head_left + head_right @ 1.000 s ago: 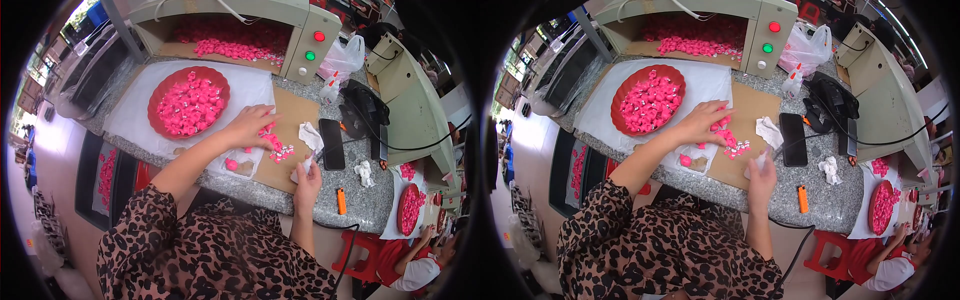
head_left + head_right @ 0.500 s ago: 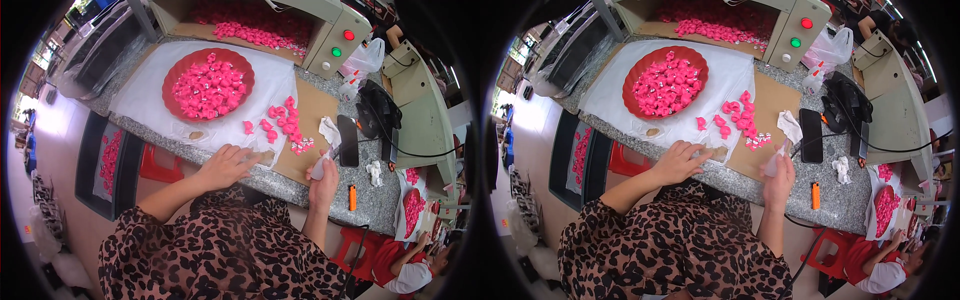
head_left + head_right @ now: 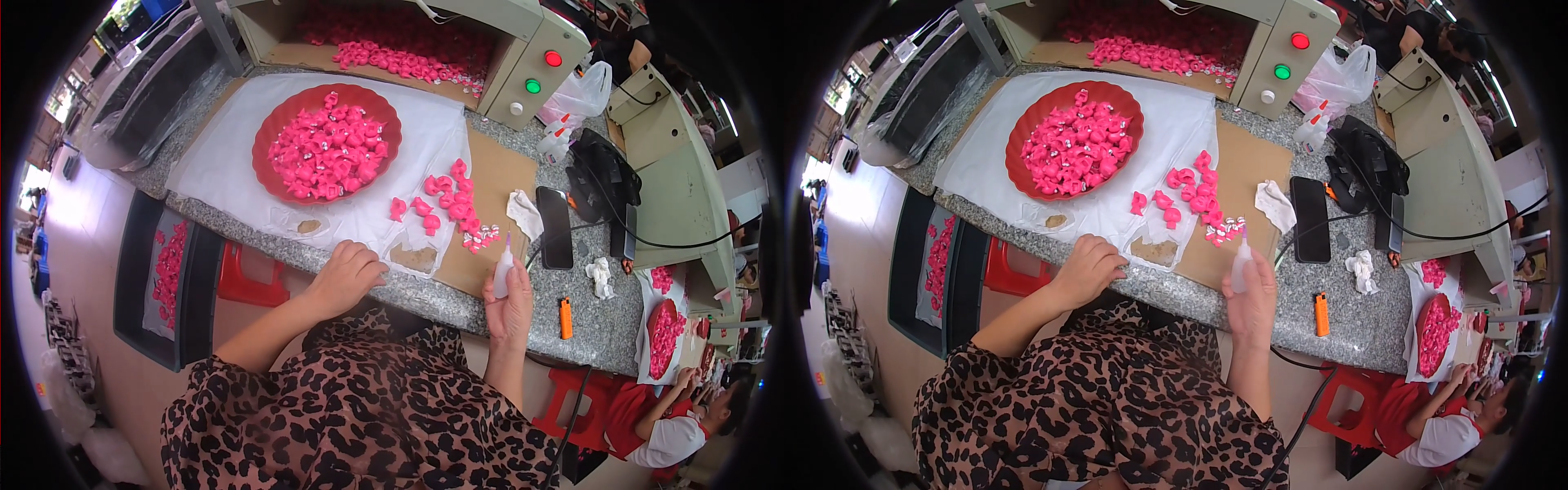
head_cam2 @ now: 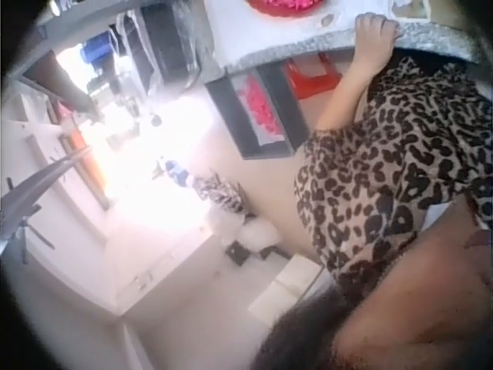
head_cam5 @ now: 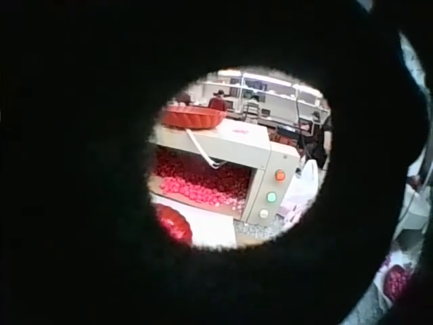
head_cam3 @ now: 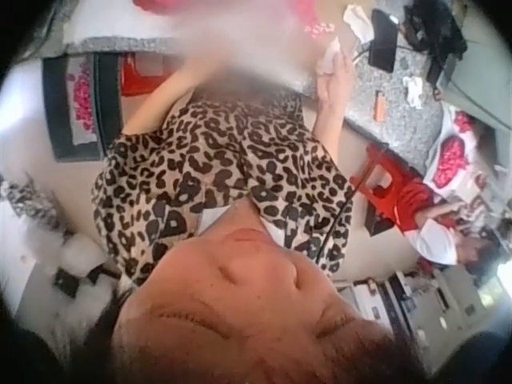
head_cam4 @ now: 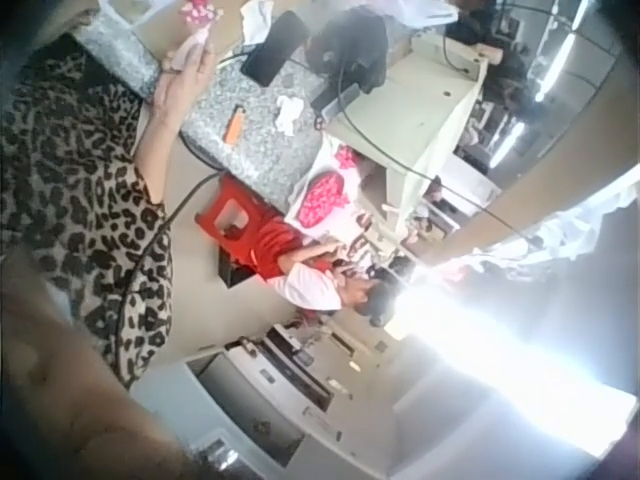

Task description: The person retrieves toy components from an oven onto the table, applies glue to them from a bottle, and attaches detail pieces to the components by hand.

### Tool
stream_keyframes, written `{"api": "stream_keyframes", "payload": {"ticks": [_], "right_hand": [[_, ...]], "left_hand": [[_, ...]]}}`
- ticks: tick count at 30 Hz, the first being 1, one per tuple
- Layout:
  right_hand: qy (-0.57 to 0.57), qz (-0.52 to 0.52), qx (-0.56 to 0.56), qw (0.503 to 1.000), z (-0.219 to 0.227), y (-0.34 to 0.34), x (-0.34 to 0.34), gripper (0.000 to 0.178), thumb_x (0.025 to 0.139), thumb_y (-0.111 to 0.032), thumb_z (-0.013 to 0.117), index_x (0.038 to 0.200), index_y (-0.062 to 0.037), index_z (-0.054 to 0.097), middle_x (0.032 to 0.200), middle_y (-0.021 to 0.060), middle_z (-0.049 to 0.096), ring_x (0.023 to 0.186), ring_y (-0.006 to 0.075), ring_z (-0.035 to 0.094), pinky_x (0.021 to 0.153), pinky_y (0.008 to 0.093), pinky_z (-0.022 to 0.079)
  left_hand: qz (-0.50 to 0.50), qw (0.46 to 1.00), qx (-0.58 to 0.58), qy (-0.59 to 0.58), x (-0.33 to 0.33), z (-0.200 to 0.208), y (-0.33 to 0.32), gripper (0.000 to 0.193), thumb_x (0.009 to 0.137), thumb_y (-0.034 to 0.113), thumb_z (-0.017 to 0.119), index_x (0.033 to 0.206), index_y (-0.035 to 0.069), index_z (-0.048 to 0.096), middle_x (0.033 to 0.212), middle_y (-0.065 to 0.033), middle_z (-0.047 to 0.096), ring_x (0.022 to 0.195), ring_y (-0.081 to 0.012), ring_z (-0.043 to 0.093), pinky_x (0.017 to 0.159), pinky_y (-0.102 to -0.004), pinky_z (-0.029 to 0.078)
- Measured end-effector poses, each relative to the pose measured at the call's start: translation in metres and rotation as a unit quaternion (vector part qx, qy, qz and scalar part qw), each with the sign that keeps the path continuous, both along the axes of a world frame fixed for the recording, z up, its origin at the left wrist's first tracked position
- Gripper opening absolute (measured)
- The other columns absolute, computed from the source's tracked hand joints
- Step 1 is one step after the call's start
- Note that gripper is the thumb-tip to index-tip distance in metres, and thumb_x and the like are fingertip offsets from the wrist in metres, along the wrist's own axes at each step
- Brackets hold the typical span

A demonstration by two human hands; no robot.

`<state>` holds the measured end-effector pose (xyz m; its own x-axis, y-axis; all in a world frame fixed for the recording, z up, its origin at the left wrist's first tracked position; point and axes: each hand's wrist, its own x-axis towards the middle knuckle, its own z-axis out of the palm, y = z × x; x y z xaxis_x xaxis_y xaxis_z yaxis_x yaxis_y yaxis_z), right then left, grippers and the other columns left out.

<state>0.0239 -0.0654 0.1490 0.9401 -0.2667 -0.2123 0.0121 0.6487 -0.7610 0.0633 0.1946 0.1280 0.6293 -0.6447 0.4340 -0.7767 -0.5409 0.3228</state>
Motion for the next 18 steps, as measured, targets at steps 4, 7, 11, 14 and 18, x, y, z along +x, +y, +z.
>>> {"api": "stream_keyframes", "payload": {"ticks": [4,7,11,14,18], "right_hand": [[-0.021,0.029,0.141,0.989,-0.009,-0.008,0.002,0.026,0.082,-0.018,0.052,0.101,-0.0011,0.046,0.079,0.0106,0.051,0.058,0.0128,0.042,0.045,0.0194,0.034],[-0.015,0.023,0.186,0.982,-0.009,-0.005,0.004,0.026,0.081,-0.018,0.053,0.099,-0.0001,0.047,0.079,0.0101,0.051,0.057,0.0118,0.039,0.044,0.0188,0.032],[-0.013,0.018,0.212,0.977,-0.011,-0.002,0.006,0.027,0.08,-0.018,0.056,0.098,0.0006,0.047,0.078,0.0099,0.05,0.055,0.0111,0.036,0.044,0.0184,0.03],[-0.025,0.066,0.246,0.967,-0.011,0.003,0.005,0.034,0.076,-0.015,0.059,0.104,-0.001,0.047,0.086,0.0047,0.05,0.06,0.0112,0.037,0.05,0.0202,0.031],[-0.029,0.099,0.246,0.964,0.002,0.03,0.01,0.034,0.074,-0.015,0.062,0.101,-0.0014,0.049,0.082,0.0035,0.051,0.061,0.0108,0.038,0.052,0.0205,0.031]], "left_hand": [[-0.012,0.998,-0.059,0.033,-0.003,-0.002,0.009,0.027,0.067,0.008,0.06,0.092,0.004,0.053,0.09,-0.0087,0.052,0.084,-0.0239,0.049,0.073,-0.0329,0.041],[-0.011,0.999,-0.051,0.006,-0.004,-0.005,0.023,0.032,0.066,0.007,0.061,0.097,0.004,0.054,0.093,-0.009,0.053,0.082,-0.0242,0.05,0.071,-0.0319,0.043],[0.033,0.993,-0.113,-0.01,-0.008,0.014,0.015,0.036,0.07,0.002,0.059,0.105,0.004,0.051,0.091,-0.0089,0.055,0.076,-0.0205,0.052,0.068,-0.0282,0.044],[0.049,0.699,-0.482,0.526,-0.013,0.024,-0.017,0.035,0.075,-0.001,0.056,0.109,0.004,0.048,0.089,-0.007,0.054,0.072,-0.0144,0.052,0.064,-0.0245,0.043],[-0.069,0.59,-0.517,0.616,0.006,0.021,-0.058,0.033,0.076,-0.002,0.055,0.107,0.0,0.045,0.087,-0.0058,0.053,0.074,-0.0123,0.053,0.062,-0.0226,0.044]]}}
